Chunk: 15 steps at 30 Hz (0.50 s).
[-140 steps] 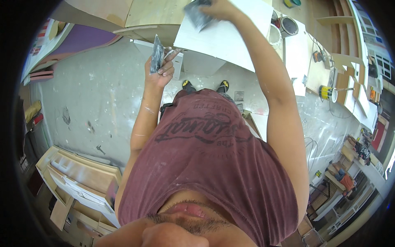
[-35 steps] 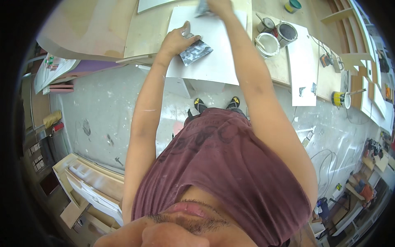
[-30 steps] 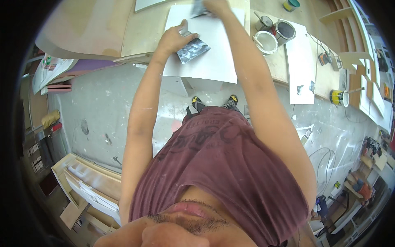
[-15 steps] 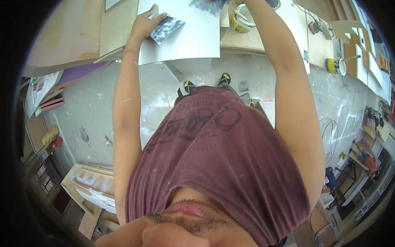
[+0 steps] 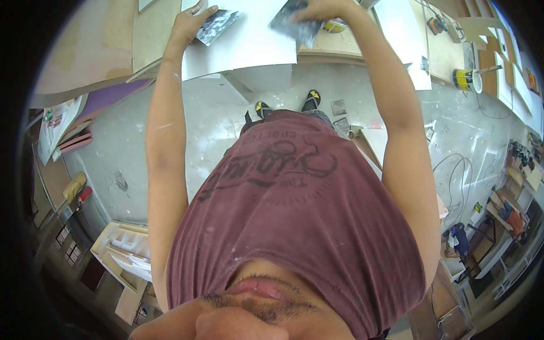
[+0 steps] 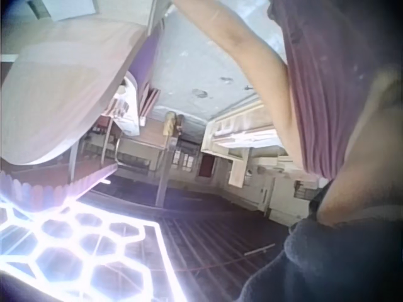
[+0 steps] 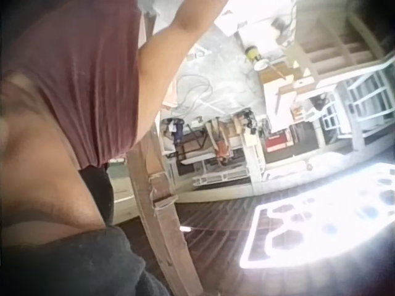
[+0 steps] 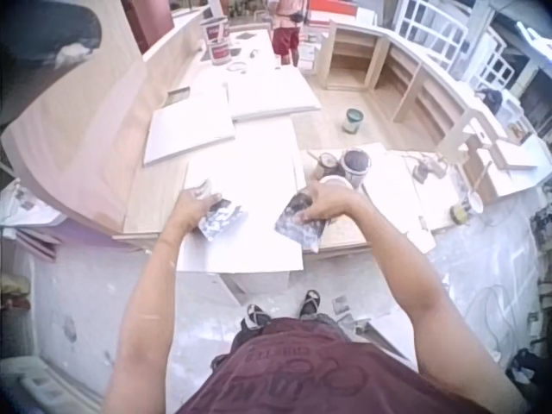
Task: The person sands the edges and surfaces of white wooden panels using pieces of sandpaper, periodically alternating between different sheets of sandpaper and touching the wood to check the surface.
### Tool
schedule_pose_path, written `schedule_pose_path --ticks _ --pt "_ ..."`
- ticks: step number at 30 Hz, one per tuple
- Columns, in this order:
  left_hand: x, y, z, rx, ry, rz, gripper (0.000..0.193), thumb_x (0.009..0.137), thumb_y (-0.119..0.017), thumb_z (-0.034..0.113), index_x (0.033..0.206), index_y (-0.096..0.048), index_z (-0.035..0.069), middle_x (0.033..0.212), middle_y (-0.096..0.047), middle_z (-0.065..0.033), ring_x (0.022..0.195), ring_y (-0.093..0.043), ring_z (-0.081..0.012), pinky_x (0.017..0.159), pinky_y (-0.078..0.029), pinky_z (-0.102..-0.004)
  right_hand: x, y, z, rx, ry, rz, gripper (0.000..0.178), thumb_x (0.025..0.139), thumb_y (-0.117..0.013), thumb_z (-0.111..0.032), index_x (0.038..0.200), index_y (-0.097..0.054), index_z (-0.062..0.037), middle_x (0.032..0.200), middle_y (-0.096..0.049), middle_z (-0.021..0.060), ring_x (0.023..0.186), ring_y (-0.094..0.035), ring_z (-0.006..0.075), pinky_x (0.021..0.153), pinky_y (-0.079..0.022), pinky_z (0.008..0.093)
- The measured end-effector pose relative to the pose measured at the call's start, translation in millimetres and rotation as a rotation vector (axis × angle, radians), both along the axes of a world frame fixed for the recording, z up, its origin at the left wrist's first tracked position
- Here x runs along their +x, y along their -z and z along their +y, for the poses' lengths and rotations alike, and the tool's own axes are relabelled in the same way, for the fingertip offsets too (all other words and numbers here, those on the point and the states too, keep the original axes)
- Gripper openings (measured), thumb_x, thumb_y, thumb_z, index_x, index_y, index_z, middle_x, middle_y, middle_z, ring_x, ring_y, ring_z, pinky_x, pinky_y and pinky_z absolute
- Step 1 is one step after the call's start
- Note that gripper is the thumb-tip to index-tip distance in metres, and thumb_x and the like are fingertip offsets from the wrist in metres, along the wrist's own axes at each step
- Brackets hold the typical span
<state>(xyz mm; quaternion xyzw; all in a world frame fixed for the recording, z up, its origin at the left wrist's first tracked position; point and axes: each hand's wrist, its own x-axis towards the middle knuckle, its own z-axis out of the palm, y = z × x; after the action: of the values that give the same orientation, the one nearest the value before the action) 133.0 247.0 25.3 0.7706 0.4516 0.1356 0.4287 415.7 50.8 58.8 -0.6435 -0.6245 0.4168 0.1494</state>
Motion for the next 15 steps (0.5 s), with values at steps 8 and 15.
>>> schedule_pose_path --ticks 8,15 --pt "7 -7 -6 -0.095 0.018 -0.039 0.061 0.086 -0.072 0.02 0.134 -0.05 -0.011 0.096 -0.072 -0.0166 0.08 -0.067 -0.0165 0.069 -0.054 -0.0275 -31 20 -70 0.093 0.373 0.266 0.058 0.077 -0.079 -0.041 0.114 -0.065 0.001 0.085 -0.066 0.0083 0.067 -0.061 0.0146 0.053 -0.048 0.0277" --pt "-3 14 1 -0.171 -0.02 -0.164 0.064 0.086 -0.072 0.018 0.136 -0.046 -0.013 0.099 -0.072 -0.0159 0.082 -0.068 -0.0161 0.069 -0.054 -0.0275 -116 7 -38 0.032 0.422 0.182 0.053 0.078 -0.078 -0.04 0.107 -0.065 0.0029 0.072 -0.065 0.0069 0.059 -0.061 0.0138 0.051 -0.051 0.0284"
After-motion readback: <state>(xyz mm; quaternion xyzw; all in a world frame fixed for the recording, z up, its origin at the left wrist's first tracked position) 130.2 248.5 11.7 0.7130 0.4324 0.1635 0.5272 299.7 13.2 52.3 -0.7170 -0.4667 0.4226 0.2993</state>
